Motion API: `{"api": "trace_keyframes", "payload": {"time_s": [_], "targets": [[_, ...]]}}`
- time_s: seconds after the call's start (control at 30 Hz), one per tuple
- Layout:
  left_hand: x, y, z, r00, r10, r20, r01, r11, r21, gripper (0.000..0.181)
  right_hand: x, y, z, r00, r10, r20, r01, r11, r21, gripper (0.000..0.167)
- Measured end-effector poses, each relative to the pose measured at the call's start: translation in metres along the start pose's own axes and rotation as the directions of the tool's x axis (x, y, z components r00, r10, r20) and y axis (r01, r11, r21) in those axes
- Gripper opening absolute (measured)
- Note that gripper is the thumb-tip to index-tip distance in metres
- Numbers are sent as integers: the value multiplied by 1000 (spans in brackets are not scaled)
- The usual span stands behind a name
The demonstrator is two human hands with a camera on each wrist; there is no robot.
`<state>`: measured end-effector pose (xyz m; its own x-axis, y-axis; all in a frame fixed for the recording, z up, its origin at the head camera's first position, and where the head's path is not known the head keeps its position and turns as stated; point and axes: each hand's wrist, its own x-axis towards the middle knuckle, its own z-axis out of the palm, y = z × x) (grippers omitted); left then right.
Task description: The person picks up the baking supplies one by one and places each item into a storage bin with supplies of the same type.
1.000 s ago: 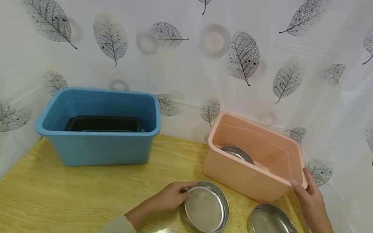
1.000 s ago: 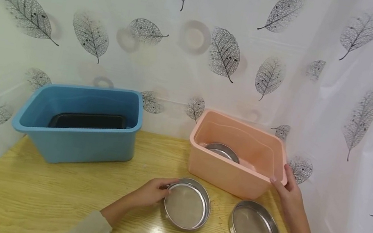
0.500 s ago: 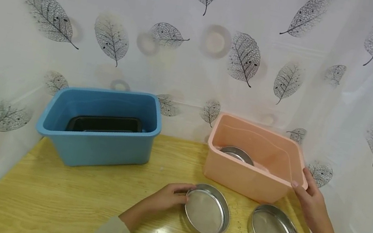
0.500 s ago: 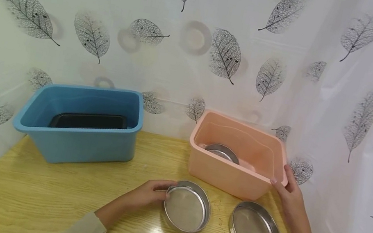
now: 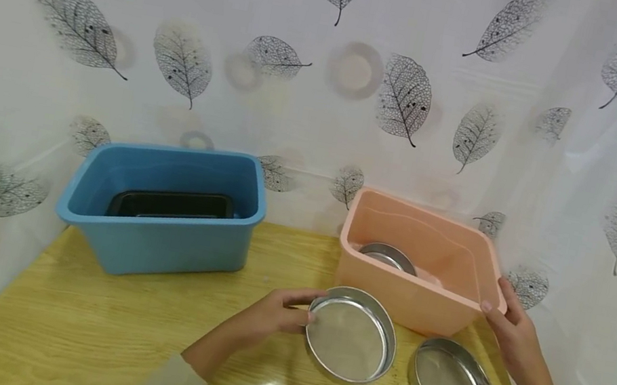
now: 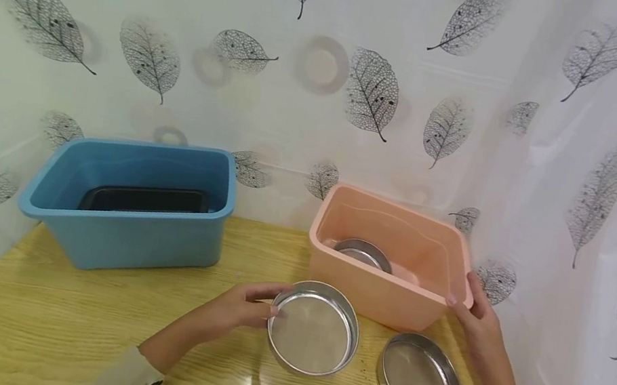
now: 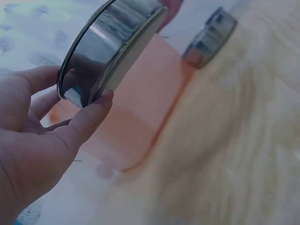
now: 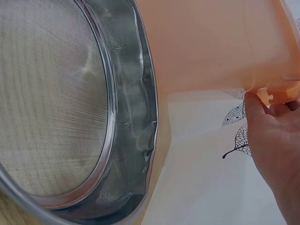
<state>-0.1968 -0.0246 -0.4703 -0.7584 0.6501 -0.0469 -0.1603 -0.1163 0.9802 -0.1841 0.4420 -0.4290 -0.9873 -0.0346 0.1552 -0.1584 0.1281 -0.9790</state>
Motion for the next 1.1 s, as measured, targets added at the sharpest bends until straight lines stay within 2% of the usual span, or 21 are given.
{"api": "trace_keyframes", "payload": {"time_s": [0.17, 0.33, 0.57, 0.67, 0.87, 1.1], "targets": [[-2, 28, -5, 997, 61, 38, -63, 997, 47, 52, -3, -1, 1, 1000, 19, -1, -19, 1000, 4, 73], [5, 47, -8, 995, 102, 18, -104, 991, 87, 53, -3, 0, 2, 1000, 24, -5, -24, 1000, 8, 73], [20, 68, -6, 988, 155, 21, -156, 986, 65, 55, -3, 1, 3, 1000, 15, -5, -14, 999, 32, 73], [29, 75, -5, 987, 159, 10, -159, 986, 55, 55, -2, 0, 3, 1000, 9, -7, -9, 1000, 26, 73], [46, 87, -3, 987, 160, -3, -159, 983, 87, 56, -3, 0, 3, 1000, 9, -17, -8, 999, 37, 73], [63, 100, 0, 978, 206, 14, -206, 975, 84, 55, -3, 2, 2, 1000, -4, -9, 5, 997, 78, 73]]}}
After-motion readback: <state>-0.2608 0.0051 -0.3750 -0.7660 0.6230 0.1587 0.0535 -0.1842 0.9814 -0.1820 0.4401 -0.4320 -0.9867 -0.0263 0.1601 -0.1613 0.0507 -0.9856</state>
